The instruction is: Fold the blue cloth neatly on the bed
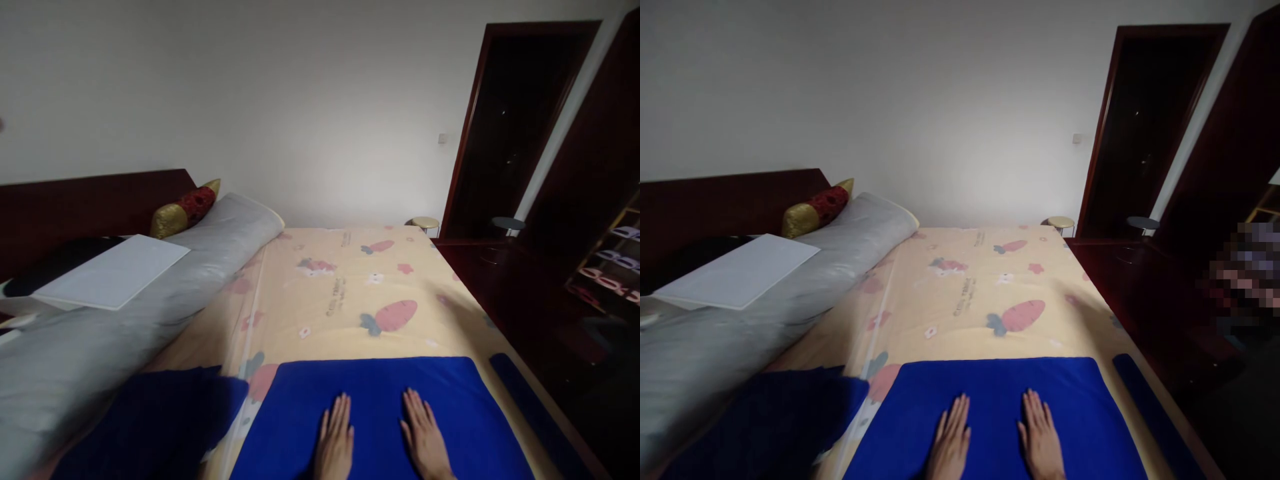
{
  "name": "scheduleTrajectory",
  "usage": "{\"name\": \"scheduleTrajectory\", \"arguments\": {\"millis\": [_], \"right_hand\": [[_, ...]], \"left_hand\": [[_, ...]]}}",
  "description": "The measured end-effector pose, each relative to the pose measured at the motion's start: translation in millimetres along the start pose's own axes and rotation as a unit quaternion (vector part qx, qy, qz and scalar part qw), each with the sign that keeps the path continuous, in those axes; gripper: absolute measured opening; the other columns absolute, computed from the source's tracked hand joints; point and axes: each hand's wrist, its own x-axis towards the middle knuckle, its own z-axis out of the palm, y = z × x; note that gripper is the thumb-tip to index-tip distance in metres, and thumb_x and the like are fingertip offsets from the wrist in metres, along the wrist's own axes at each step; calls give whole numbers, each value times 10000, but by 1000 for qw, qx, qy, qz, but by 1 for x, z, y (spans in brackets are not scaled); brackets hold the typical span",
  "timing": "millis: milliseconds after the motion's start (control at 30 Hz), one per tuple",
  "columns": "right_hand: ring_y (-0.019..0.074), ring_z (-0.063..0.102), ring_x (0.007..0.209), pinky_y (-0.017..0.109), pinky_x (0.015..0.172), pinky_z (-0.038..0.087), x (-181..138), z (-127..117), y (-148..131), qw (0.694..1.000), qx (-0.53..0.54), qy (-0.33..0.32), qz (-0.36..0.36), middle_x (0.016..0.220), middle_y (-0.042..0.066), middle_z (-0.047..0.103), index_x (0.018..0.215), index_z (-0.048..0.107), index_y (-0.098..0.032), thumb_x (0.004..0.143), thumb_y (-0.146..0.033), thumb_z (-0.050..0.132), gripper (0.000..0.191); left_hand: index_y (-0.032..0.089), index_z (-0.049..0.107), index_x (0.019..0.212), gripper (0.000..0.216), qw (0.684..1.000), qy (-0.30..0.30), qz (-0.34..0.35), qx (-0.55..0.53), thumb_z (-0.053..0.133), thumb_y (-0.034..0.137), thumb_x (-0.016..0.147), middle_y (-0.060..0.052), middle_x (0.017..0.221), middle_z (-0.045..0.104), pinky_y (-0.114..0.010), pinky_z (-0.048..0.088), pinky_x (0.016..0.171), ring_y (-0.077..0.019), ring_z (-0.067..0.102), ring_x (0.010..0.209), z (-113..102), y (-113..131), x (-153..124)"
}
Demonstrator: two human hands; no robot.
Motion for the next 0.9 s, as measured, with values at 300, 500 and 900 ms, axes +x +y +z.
{"name": "scheduleTrajectory", "arguments": {"millis": [300, 500, 900], "right_hand": [[220, 225, 1426, 502, 1165, 239, 61, -13, 16, 995, 28, -85, -35, 1549, -6, 221, 1466, 170, -341, 957, -495, 275, 542], [237, 143, 1449, 502, 1170, 203, 27, -43, 181, 984, -59, -10, 167, 1573, 60, 197, 1492, 155, -228, 922, -576, 259, 676], [234, 150, 1453, 517, 1167, 176, 18, -37, 210, 974, -88, -13, 207, 1575, 34, 211, 1492, 179, -226, 898, -607, 178, 706]], "left_hand": [[355, 77, 1465, 534, 997, -34, 73, -9, 252, 356, 960, 28, 1558, 220, -497, 273, 1158, -192, 249, 1426, 8, 0, 79], [214, 230, 1477, 622, 985, 23, -153, 83, 216, 501, 926, -67, 1554, 285, -524, 192, 1158, -232, 250, 1429, -25, -172, 76], [89, 307, 1445, 698, 980, 136, -96, 108, 173, 520, 914, -161, 1465, 433, -517, 201, 1149, -288, 308, 1398, -27, -223, 64]]}}
